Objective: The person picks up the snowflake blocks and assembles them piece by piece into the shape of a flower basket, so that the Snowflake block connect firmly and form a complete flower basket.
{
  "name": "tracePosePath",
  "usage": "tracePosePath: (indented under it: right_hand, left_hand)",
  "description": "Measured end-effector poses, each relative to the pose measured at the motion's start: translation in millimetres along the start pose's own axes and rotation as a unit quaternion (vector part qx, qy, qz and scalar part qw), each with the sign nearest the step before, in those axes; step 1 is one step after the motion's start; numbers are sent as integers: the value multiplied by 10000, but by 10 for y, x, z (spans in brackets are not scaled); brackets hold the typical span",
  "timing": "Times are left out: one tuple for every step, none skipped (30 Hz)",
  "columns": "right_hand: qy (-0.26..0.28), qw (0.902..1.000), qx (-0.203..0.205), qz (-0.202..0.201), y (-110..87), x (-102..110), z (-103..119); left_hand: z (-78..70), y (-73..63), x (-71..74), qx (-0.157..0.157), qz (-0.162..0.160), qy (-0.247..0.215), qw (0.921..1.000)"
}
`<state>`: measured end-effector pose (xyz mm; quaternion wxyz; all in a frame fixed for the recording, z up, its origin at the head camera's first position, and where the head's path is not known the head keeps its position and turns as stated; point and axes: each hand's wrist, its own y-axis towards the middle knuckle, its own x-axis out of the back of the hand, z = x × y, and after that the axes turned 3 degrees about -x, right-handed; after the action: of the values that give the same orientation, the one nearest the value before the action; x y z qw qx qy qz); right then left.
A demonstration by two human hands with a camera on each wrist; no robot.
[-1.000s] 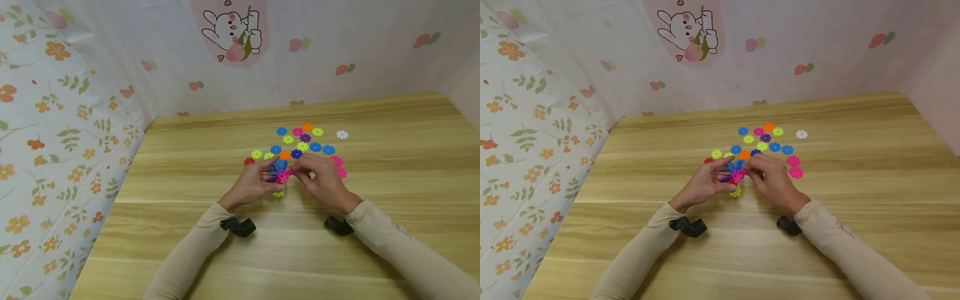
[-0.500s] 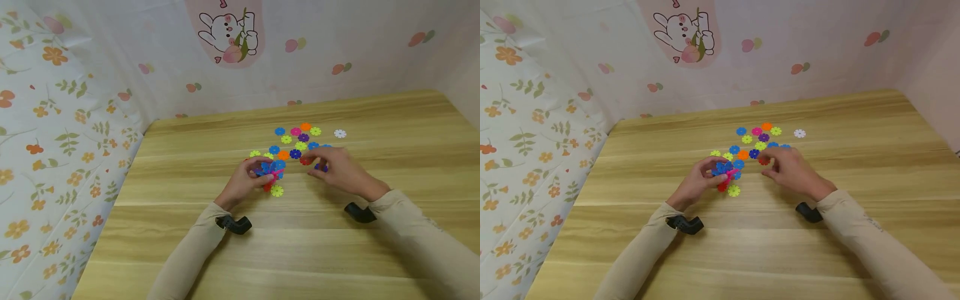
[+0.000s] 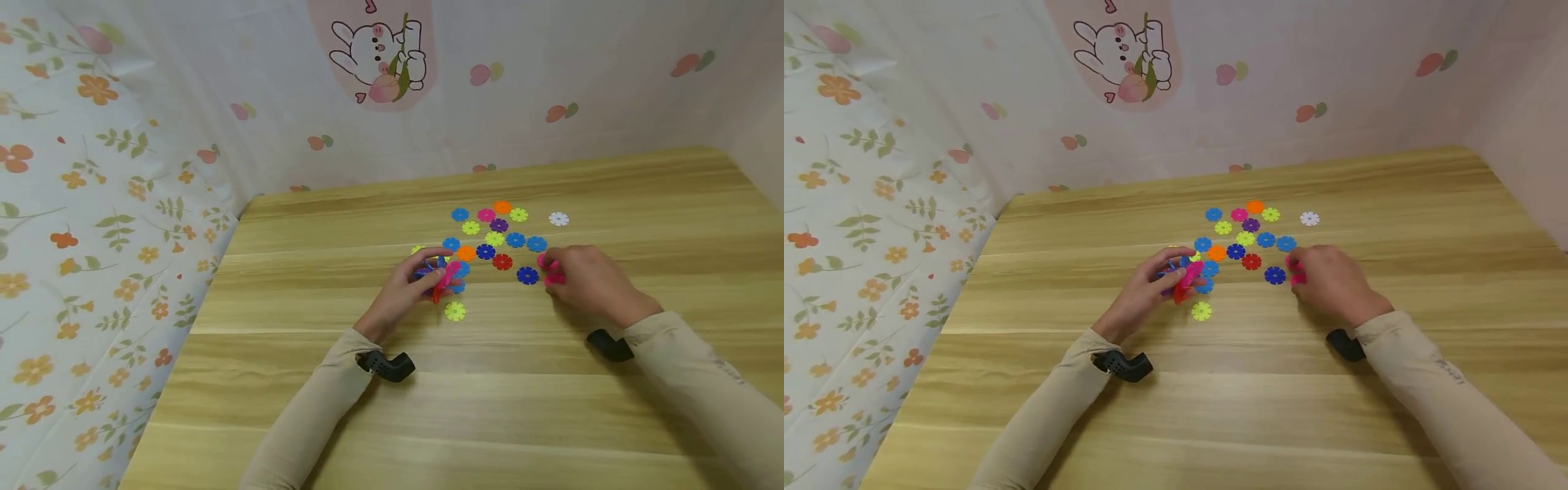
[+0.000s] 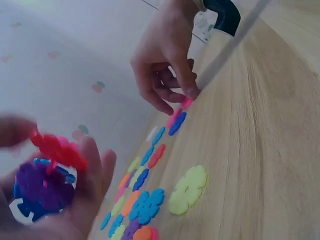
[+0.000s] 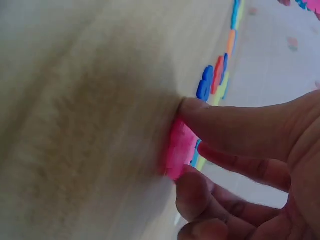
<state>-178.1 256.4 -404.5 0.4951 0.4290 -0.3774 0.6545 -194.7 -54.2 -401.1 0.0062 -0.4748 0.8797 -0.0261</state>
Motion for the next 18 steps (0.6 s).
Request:
tracePosePath:
  right_hand:
    - [103, 9999, -35, 58, 6, 5, -15]
    - [206, 9997, -54, 115, 11, 11, -28]
    - [305, 9994, -46, 150, 16, 15, -33]
    - [414, 9990, 5, 163, 20, 25, -30]
    - [492, 9986, 98, 143, 21, 34, -20]
    - [565, 9981, 209, 122, 21, 41, 2]
    - [710, 9968, 339, 107, 15, 42, 32]
    - [857, 9951, 491, 76, 8, 39, 71]
    - [1038, 9925, 641, 45, -1, 35, 119]
    - [1249, 9890, 787, 7, -11, 30, 172]
    - [1436, 9854, 911, -84, -20, 20, 227]
    - [1630, 9808, 1049, -224, -25, 4, 283]
    - [1821, 9752, 1189, -398, -27, -15, 336]
    - [1946, 9703, 1302, -610, -26, -37, 387]
    - [2079, 9646, 1397, -821, -23, -59, 436]
    - [2144, 9596, 1484, -1058, -18, -84, 477]
    - [2190, 9548, 1550, -1276, -9, -110, 511]
    - [2233, 9506, 1613, -1432, 0, -135, 538]
  left_hand:
    - [-9, -9, -1, 12, 79, 7, 10000]
    - [-13, -17, 1, 25, 162, -31, 9999]
    - [-17, -25, 1, 44, 244, -94, 9996]
    - [-20, -29, -2, 65, 320, -181, 9993]
    - [-21, -31, -5, 87, 376, -250, 9989]
    - [-20, -29, -9, 104, 429, -320, 9985]
    - [-15, -29, -18, 126, 455, -351, 9983]
    - [-11, -26, -28, 148, 446, -340, 9983]
    - [-10, -21, -42, 148, 427, -237, 9987]
    - [-7, -13, -57, 144, 408, -100, 9990]
    - [-2, -4, -73, 117, 397, 46, 9991]
    - [1, 5, -90, 87, 379, 202, 9990]
    - [3, 13, -107, 56, 356, 349, 9987]
    - [5, 19, -121, 30, 330, 455, 9984]
    - [6, 24, -134, -1, 302, 537, 9981]
    - [8, 26, -145, -21, 270, 584, 9979]
    - [8, 26, -153, -43, 227, 626, 9978]
    - [7, 23, -161, -43, 181, 660, 9976]
